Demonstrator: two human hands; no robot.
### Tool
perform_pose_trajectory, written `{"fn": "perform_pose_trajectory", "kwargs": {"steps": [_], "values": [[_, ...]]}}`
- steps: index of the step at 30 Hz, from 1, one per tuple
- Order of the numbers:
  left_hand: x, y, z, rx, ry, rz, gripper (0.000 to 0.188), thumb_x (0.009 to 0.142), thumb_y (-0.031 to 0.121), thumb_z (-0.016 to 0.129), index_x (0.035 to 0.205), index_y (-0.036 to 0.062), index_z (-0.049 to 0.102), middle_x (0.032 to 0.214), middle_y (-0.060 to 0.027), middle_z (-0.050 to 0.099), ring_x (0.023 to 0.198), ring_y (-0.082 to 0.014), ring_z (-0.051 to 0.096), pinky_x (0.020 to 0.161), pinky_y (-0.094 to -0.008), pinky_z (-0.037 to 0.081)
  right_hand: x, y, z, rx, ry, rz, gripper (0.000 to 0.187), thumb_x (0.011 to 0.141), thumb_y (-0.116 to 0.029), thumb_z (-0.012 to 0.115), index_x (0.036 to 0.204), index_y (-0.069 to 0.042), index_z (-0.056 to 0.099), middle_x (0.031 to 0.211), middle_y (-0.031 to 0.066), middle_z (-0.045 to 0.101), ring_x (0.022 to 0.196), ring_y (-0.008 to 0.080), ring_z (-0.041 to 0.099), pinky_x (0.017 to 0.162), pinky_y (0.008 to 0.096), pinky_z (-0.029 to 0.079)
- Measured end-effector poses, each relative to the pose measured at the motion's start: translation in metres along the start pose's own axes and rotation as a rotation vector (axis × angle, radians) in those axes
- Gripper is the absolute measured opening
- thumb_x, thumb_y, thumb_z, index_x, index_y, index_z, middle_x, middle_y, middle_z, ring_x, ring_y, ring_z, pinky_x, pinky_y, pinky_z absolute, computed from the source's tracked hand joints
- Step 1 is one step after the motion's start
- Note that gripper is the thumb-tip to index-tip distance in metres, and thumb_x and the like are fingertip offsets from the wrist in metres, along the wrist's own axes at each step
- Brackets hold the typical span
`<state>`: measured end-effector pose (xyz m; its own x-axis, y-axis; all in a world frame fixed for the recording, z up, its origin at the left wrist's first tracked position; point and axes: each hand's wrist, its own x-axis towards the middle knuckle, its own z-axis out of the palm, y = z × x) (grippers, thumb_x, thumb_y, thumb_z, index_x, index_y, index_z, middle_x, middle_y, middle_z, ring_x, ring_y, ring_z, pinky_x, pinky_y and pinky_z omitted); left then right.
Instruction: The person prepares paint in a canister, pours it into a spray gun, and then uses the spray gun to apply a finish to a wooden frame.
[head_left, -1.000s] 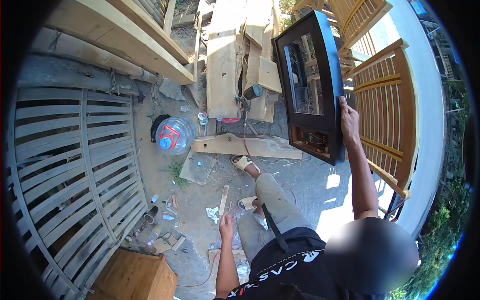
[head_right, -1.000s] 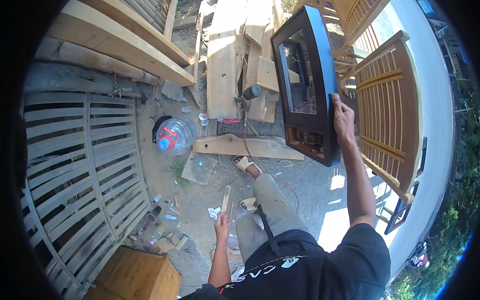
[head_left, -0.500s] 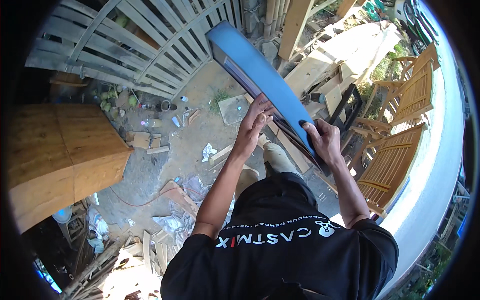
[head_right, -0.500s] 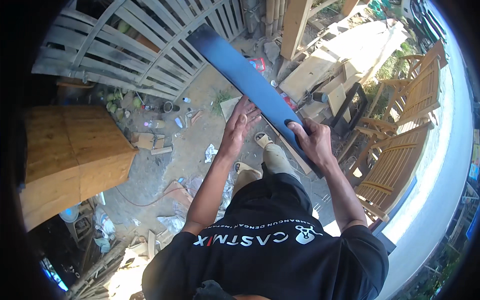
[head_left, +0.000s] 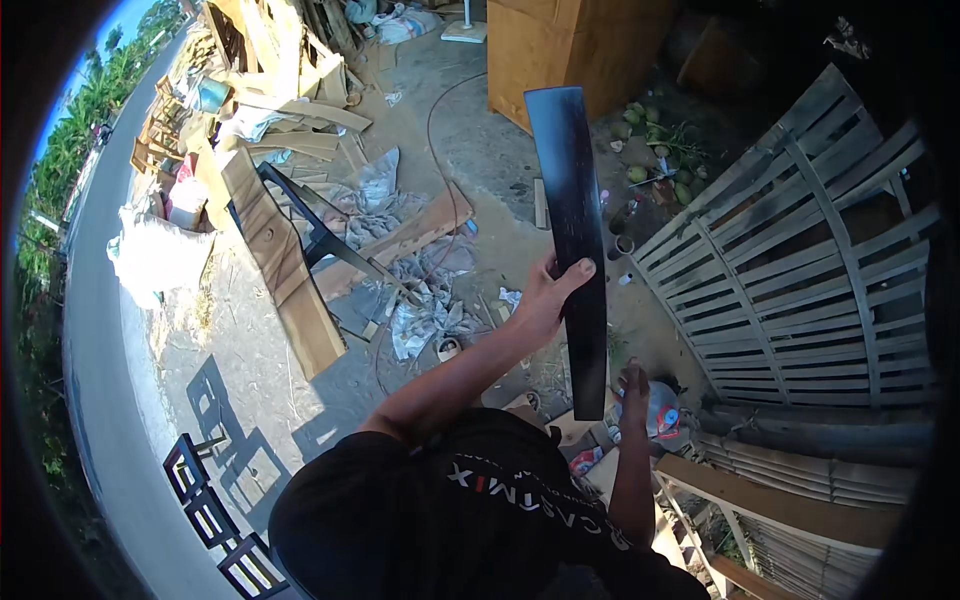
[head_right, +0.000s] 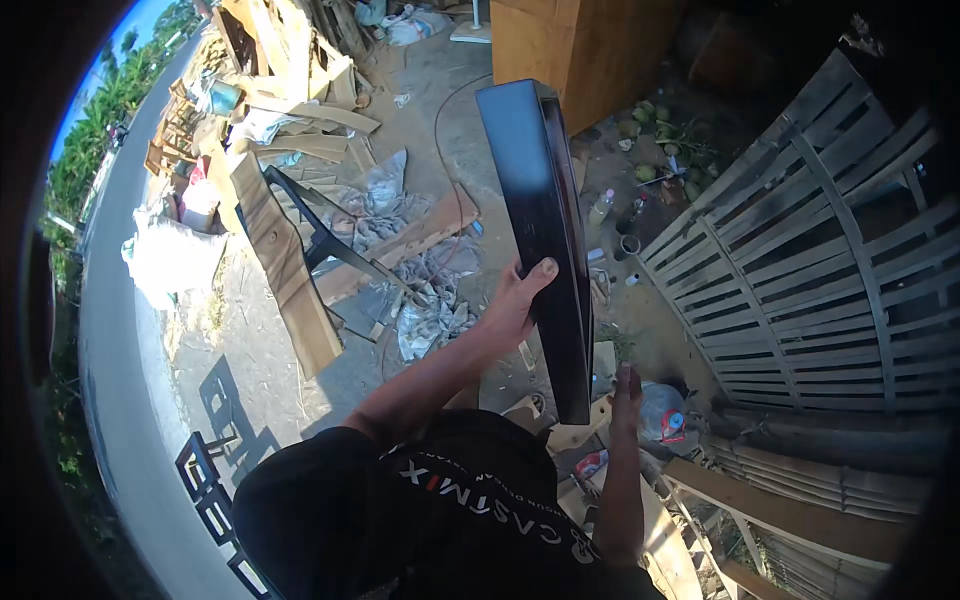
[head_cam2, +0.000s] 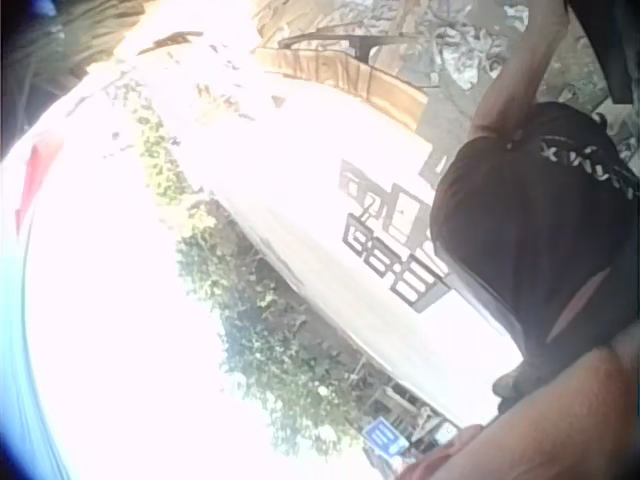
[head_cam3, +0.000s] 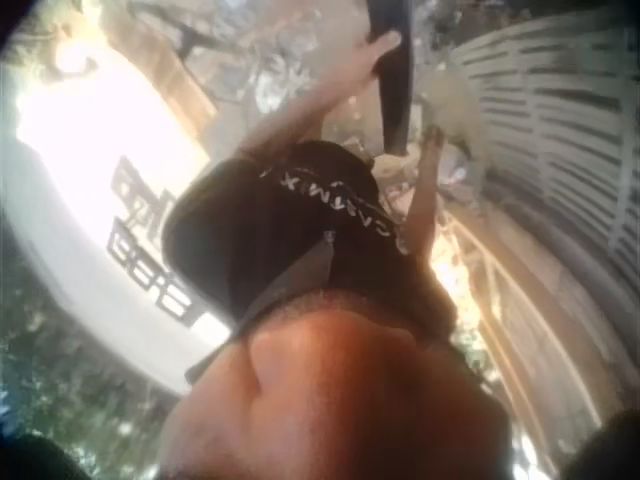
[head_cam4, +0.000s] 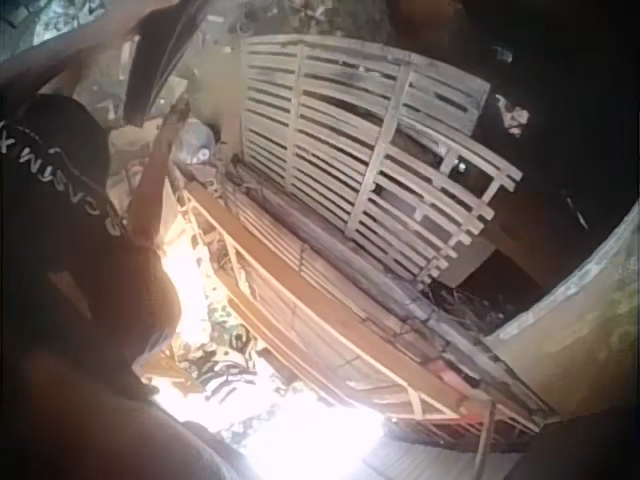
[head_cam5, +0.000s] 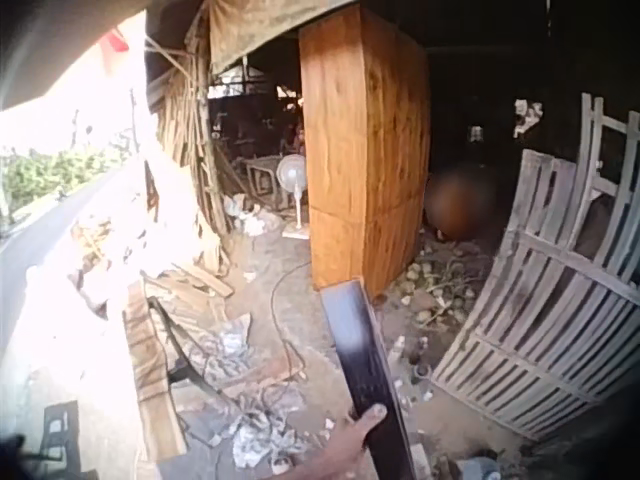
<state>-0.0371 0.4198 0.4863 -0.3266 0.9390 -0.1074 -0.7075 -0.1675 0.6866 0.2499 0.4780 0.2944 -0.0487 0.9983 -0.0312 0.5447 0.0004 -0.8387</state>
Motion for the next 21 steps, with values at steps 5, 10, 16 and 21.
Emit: {"fn": "perform_pose_trajectory", "kwargs": {"steps": [5,10,16,21], "values": [[-0.042,0.065,-0.069,-0.064,0.103,0.289,0.076,0.088,0.055,0.079,0.14,0.0091,0.049,0.121,-0.0044,0.063,0.107,-0.0178,0.068,0.093,-0.0378,0.059,0.029,-0.073,0.116,0.628,-0.682,0.611,0.067,0.101,-0.052,0.062,0.147,-0.004,0.052,0.135,0.0105,0.064,0.121,0.0257,0.063,0.103,0.0399,0.05],[-0.068,0.119,-0.186,-0.084,0.22,0.525,0.071,0.095,0.053,0.072,0.142,0.0069,0.047,0.127,-0.0078,0.059,0.118,-0.0218,0.062,0.1,-0.0438,0.057,0.002,-0.194,0.198,0.693,-0.969,0.471,0.07,0.1,-0.052,0.064,0.145,0.0,0.052,0.137,0.0121,0.062,0.125,0.0269,0.062,0.105,0.041,0.051],[-0.116,0.204,-0.306,-0.159,0.817,0.887,0.046,0.097,0.023,0.076,0.129,0.0006,0.053,0.112,-0.0102,0.064,0.116,-0.0254,0.067,0.091,-0.0387,0.059,-0.008,-0.282,0.312,0.759,-1.071,0.409,0.066,0.099,-0.043,0.069,0.145,0.002,0.051,0.138,0.0162,0.061,0.125,0.0282,0.062,0.107,0.0408,0.053],[-0.165,0.23,-0.435,-0.173,1.115,0.859,0.045,0.094,0.013,0.077,0.13,0.0043,0.052,0.111,-0.0082,0.064,0.102,-0.0203,0.067,0.084,-0.0389,0.059,-0.017,-0.336,0.438,0.57,-1.087,0.065,0.069,0.097,-0.042,0.073,0.143,0.004,0.051,0.135,0.016,0.062,0.119,0.0254,0.064,0.102,0.0385,0.055]]}}
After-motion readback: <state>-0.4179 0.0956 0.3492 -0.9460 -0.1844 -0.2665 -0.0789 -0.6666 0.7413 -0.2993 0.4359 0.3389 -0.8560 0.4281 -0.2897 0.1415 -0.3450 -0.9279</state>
